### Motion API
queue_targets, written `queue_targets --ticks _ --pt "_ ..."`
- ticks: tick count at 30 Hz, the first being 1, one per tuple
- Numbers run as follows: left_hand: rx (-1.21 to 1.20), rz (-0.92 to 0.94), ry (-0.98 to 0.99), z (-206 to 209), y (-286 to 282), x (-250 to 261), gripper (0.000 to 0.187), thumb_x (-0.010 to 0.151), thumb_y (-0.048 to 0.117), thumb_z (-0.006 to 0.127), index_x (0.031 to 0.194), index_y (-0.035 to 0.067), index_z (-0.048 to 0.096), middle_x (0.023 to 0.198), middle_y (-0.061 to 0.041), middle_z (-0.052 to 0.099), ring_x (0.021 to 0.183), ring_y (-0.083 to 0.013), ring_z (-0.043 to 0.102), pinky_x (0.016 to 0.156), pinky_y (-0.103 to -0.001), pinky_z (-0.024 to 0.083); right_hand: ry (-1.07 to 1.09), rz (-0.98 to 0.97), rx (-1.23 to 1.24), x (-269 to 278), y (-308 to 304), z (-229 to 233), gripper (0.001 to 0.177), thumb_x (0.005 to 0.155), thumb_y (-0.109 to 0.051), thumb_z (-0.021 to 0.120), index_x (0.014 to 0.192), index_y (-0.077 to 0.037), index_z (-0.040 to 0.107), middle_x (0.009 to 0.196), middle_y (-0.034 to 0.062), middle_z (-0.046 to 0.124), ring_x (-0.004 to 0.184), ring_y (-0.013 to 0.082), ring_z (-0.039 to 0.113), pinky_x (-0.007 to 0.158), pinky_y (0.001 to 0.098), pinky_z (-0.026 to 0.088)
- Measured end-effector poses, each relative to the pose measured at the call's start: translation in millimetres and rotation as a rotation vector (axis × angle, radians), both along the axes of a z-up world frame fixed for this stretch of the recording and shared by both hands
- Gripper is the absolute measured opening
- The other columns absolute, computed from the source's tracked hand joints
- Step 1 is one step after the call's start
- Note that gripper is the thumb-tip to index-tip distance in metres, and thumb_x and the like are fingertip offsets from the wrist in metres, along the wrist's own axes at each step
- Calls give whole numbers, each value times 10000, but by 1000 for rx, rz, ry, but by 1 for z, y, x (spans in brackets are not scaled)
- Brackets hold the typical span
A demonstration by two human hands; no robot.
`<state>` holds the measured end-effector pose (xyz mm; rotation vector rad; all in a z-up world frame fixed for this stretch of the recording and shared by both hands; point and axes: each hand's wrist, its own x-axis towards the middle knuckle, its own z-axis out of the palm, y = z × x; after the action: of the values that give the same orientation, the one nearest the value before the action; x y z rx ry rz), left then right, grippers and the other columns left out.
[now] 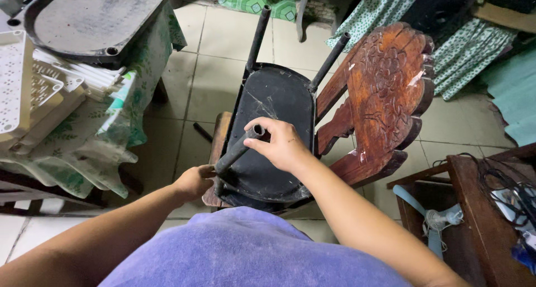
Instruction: The person assembles a black plastic stool by inserting cylindrical legs into the seat base. They pick up each leg from a nearby tray and press it into the corresponding socket on the underside of the seat, repeating the process for all four legs.
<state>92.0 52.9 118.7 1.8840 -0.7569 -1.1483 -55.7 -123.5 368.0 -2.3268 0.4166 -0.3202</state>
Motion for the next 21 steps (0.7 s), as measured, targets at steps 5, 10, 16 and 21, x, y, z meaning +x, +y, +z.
queue_targets --ticks 5,10,16,21 --pt "2 37 -44 24 -4 -12 683 834 91 690 1484 181 500 1333 -79 696 1182 -213 698 1012 -329 535 0 71 -120 -5 -2 4 318 808 -220 818 1092 -108 726 901 130 728 787 243 690 738 356 545" --pt "85 -64 -216 59 -10 -16 669 857 248 751 1480 200 511 1303 -79 712 1145 -228 718 993 -338 546 -71 139 -154 -3 6 4 314 807 -218 818 1083 -100 723 955 157 737 882 285 724 796 376 567" --pt "124 -112 -344 74 -10 -17 616 850 262 734 1444 224 576 1239 -77 750 1127 -263 721 979 -354 550 -98 154 -107 -4 14 -4 311 840 -225 799 1107 -100 700 961 144 734 872 283 744 785 369 580" --pt "69 -115 -416 64 -9 -15 648 827 251 746 1436 185 535 1268 -69 713 1122 -303 692 961 -382 537 -89 -35 -132 -3 11 -9 310 824 -221 813 1085 -92 706 885 156 716 765 294 702 707 380 551"
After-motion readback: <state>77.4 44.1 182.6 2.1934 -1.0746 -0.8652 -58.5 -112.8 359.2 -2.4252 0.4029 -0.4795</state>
